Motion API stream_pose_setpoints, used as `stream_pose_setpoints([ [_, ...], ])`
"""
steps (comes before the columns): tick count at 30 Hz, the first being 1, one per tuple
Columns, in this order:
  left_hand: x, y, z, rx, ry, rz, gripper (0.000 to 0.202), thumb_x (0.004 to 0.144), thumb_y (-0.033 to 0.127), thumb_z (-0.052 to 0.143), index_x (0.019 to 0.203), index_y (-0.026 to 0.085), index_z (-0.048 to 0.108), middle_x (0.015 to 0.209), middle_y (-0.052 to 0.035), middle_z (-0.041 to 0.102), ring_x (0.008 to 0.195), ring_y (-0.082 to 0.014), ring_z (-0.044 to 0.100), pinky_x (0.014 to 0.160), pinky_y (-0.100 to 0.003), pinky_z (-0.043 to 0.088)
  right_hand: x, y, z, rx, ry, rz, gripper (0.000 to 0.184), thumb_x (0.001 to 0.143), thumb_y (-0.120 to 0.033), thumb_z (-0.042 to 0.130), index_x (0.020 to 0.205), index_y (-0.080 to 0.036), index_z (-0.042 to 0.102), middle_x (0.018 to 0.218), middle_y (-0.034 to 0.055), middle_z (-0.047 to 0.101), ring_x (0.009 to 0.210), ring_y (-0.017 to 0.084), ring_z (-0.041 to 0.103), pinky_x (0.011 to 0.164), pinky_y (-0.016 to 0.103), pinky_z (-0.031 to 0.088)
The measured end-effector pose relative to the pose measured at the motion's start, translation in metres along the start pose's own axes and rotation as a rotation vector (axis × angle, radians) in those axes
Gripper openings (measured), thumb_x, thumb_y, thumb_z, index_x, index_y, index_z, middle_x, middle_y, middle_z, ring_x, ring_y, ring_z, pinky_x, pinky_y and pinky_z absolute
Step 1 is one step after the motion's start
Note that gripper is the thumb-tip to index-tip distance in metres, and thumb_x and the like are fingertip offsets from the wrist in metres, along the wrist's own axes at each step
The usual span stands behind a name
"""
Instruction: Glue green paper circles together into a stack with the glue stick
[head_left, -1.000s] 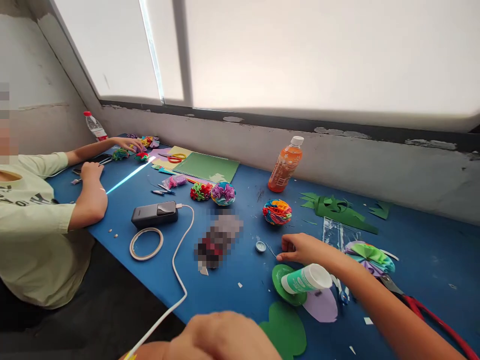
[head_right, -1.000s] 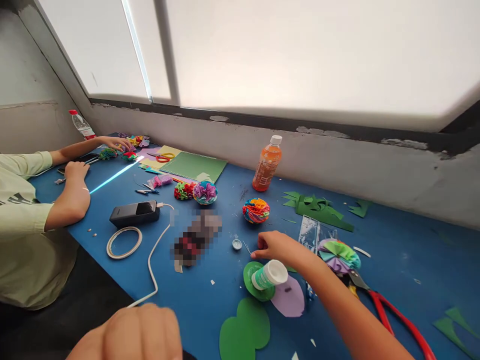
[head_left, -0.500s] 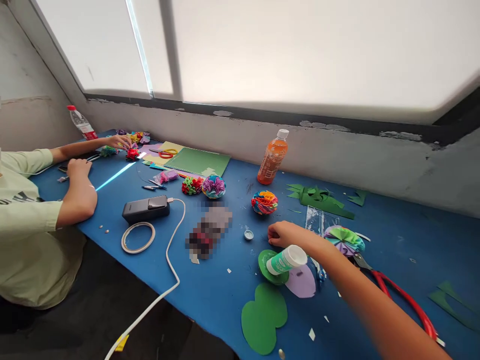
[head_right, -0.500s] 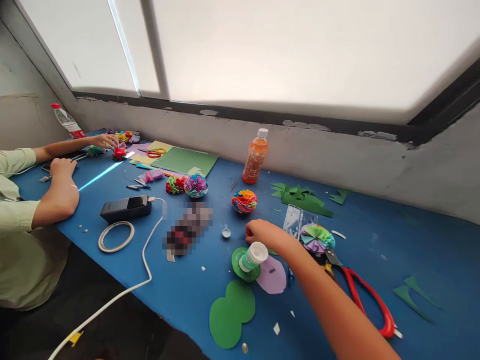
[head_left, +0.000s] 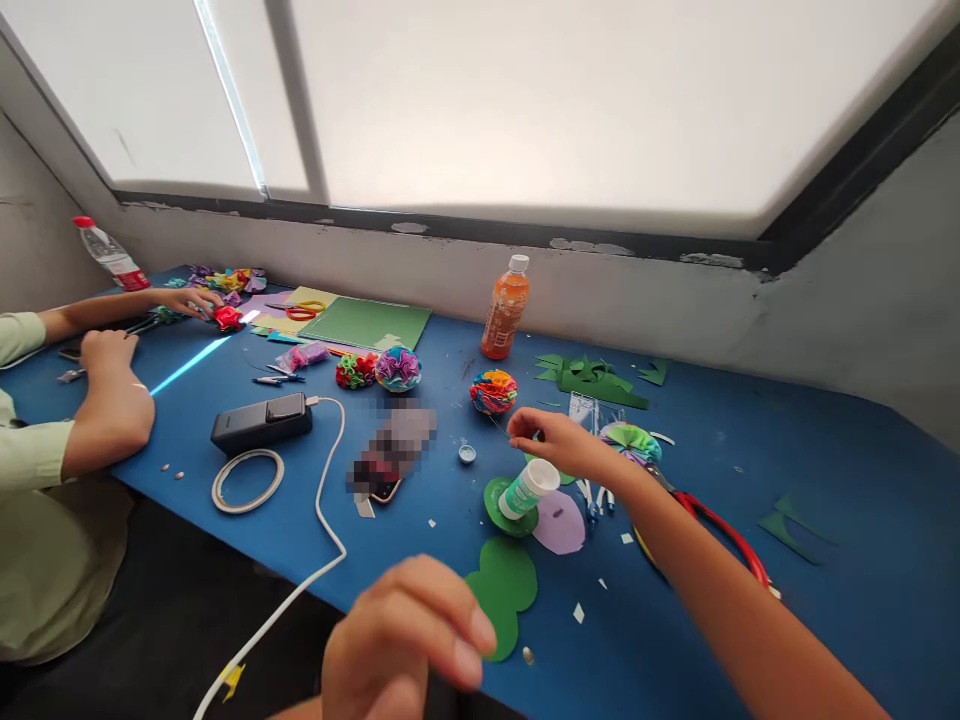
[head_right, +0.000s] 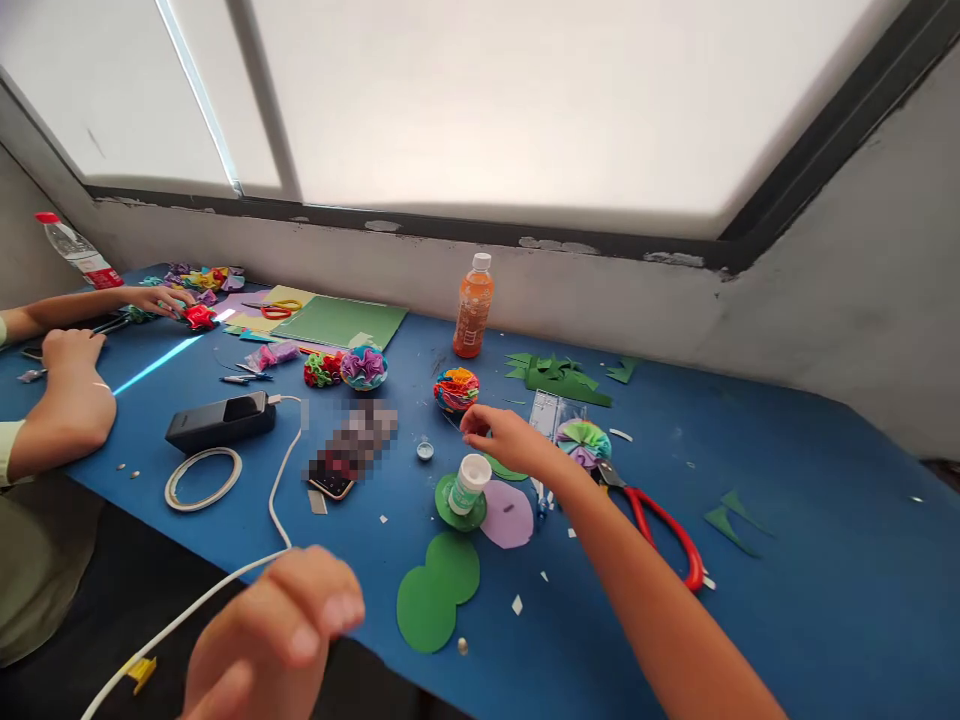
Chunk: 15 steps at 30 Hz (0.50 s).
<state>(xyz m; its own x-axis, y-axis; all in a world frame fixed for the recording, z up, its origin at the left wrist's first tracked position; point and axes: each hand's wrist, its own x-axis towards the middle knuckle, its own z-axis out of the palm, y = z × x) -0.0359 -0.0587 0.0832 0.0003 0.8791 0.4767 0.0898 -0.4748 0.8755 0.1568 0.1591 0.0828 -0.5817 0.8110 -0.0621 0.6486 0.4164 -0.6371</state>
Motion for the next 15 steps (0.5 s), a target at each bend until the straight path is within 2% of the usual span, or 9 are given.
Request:
stream_pose_setpoints([
  [1,0.018,-0.005,-0.002,0.041,0.079,0.02,0.021,0.089,0.029,0.04,0.094,0.027,0.059,0.092,-0.0043,0.062,0.085,-0.0198,0.058,0.073,-0.034,0.05,-0.005,-0.001,-0.001,0.028,0.02,0.005,0.023,0.073,-0.036,0.053,0.089,-0.021,0.059,0.076,0.0018,0.063,0.068,0.016,0.056,0.06,0.028,0.044],
  [2,0.037,-0.012,-0.004,0.149,0.063,-0.032,0.019,0.087,0.027,0.043,0.096,0.023,0.059,0.093,-0.0056,0.062,0.085,-0.0196,0.058,0.076,-0.035,0.048,-0.01,-0.002,-0.001,0.075,0.047,0.012,0.03,0.074,-0.038,0.052,0.098,-0.021,0.057,0.079,0.0022,0.063,0.07,0.016,0.057,0.061,0.029,0.045],
  [4,0.073,-0.025,-0.007,0.402,-0.064,-0.117,0.018,0.083,0.023,0.047,0.095,0.019,0.059,0.093,-0.0066,0.062,0.081,-0.0191,0.058,0.077,-0.035,0.047,-0.021,-0.004,0.0,0.22,0.119,0.037,0.038,0.073,-0.04,0.055,0.107,-0.021,0.056,0.081,0.0026,0.064,0.073,0.016,0.058,0.064,0.029,0.045],
  [6,0.098,-0.039,-0.008,0.526,-0.175,-0.161,0.02,0.081,0.02,0.046,0.095,0.016,0.06,0.092,-0.0069,0.063,0.079,-0.0191,0.058,0.072,-0.034,0.048,-0.032,-0.008,0.002,0.385,0.207,0.08,0.034,0.071,-0.039,0.06,0.099,-0.021,0.059,0.082,0.0027,0.064,0.075,0.017,0.059,0.067,0.03,0.045],
  [7,0.105,-0.044,-0.007,0.534,-0.233,-0.149,0.024,0.079,0.02,0.049,0.101,0.016,0.059,0.097,-0.0073,0.062,0.084,-0.0196,0.058,0.076,-0.034,0.047,-0.037,-0.01,0.003,0.446,0.244,0.103,0.029,0.07,-0.039,0.062,0.093,-0.021,0.06,0.082,0.0025,0.064,0.076,0.017,0.059,0.067,0.03,0.045],
  [10,0.107,-0.055,0.003,0.419,-0.455,-0.128,0.051,0.073,0.028,0.061,0.121,0.017,0.048,0.114,-0.0083,0.058,0.099,-0.0214,0.056,0.084,-0.033,0.046,-0.052,-0.014,0.007,0.558,0.288,0.158,0.02,0.069,-0.038,0.064,0.079,-0.021,0.058,0.077,0.0007,0.064,0.073,0.015,0.058,0.066,0.028,0.043],
  [12,0.102,-0.059,0.014,0.356,-0.529,-0.133,0.064,0.068,0.035,0.067,0.125,0.019,0.044,0.12,-0.0087,0.056,0.106,-0.0236,0.053,0.086,-0.033,0.045,-0.061,-0.014,0.009,0.652,0.292,0.195,0.018,0.067,-0.035,0.064,0.074,-0.021,0.055,0.073,-0.0004,0.064,0.071,0.014,0.057,0.064,0.026,0.042],
  [13,0.099,-0.061,0.019,0.348,-0.533,-0.136,0.062,0.067,0.037,0.068,0.123,0.019,0.046,0.119,-0.0083,0.057,0.105,-0.0243,0.054,0.085,-0.033,0.045,-0.065,-0.014,0.01,0.705,0.297,0.217,0.018,0.067,-0.034,0.064,0.073,-0.021,0.054,0.072,-0.0006,0.064,0.071,0.014,0.057,0.064,0.026,0.042],
  [15,0.096,-0.064,0.029,0.348,-0.506,-0.138,0.044,0.07,0.036,0.065,0.11,0.019,0.056,0.107,-0.0061,0.063,0.097,-0.0231,0.057,0.081,-0.033,0.045,-0.073,-0.014,0.012,0.791,0.329,0.258,0.017,0.065,-0.033,0.063,0.072,-0.02,0.053,0.074,-0.0003,0.064,0.072,0.014,0.057,0.064,0.025,0.041],
])
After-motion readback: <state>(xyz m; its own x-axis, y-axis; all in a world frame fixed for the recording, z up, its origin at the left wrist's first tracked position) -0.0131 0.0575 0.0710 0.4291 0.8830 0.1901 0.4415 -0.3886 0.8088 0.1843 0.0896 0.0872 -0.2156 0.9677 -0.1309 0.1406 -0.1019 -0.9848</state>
